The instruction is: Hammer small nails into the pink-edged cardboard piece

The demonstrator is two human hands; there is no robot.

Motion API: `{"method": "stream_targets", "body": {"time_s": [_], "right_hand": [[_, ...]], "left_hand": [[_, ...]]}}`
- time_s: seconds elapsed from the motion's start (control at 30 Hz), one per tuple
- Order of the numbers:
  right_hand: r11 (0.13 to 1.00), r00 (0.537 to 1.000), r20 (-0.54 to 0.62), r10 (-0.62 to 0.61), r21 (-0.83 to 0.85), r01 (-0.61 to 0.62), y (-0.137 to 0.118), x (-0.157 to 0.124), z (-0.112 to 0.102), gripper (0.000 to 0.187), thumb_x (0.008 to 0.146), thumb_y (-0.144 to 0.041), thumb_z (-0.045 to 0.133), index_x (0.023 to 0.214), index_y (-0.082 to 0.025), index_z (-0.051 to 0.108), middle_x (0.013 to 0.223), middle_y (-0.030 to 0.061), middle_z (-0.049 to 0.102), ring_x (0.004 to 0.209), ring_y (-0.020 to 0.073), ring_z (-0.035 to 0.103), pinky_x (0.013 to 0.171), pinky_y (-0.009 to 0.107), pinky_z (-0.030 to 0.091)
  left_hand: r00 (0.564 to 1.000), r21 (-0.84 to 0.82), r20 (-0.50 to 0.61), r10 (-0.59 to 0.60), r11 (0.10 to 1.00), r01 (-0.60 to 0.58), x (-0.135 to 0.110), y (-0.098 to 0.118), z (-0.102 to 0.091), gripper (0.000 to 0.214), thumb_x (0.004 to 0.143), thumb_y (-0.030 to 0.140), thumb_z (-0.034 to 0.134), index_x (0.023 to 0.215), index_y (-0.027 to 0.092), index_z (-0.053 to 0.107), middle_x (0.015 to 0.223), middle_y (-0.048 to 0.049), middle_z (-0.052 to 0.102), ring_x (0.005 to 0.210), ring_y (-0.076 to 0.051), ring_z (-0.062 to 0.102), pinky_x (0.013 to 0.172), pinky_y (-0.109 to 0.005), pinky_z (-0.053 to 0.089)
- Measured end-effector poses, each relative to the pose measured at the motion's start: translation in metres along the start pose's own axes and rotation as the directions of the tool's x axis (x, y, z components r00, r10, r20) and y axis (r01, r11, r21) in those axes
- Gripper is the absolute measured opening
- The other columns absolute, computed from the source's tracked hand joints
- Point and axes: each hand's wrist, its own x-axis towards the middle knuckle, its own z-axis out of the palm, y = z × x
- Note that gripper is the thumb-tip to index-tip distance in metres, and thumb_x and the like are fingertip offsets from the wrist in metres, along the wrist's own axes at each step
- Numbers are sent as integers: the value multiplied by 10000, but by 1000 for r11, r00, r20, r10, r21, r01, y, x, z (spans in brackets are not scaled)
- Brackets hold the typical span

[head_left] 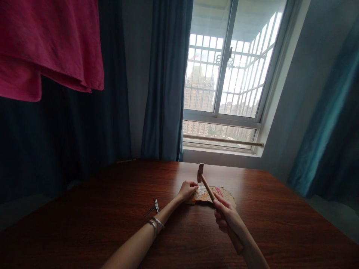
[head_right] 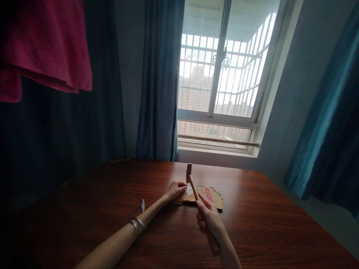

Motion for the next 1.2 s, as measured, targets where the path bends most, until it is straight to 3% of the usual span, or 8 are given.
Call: {"method": "stream_targets", "body": {"time_s": [0.6, 1.2], "right_hand": [[997, 1000, 6, -31, -76, 31, -6, -7, 8, 783, 708, -488, 612, 1372, -212, 304, 432, -89, 423, 270, 37, 314, 258, 126, 194], [997, 1000, -2, -28, -73, 28, -3, -3, 2, 744, 725, -504, 593, 1368, -264, 306, 447, -88, 424, 285, 34, 322, 274, 120, 196]], "left_hand": [[1000, 62, -4, -3, 998, 3, -1, 5, 0, 278, 705, 342, 552, 769, 120, 706, 743, -62, 694, 704, -169, 610, 644, -244, 423], [999, 60, -12, 32, 998, -32, -1, 3, 1, 244, 700, 316, 557, 738, 125, 704, 738, -55, 692, 714, -164, 611, 667, -237, 426]]}}
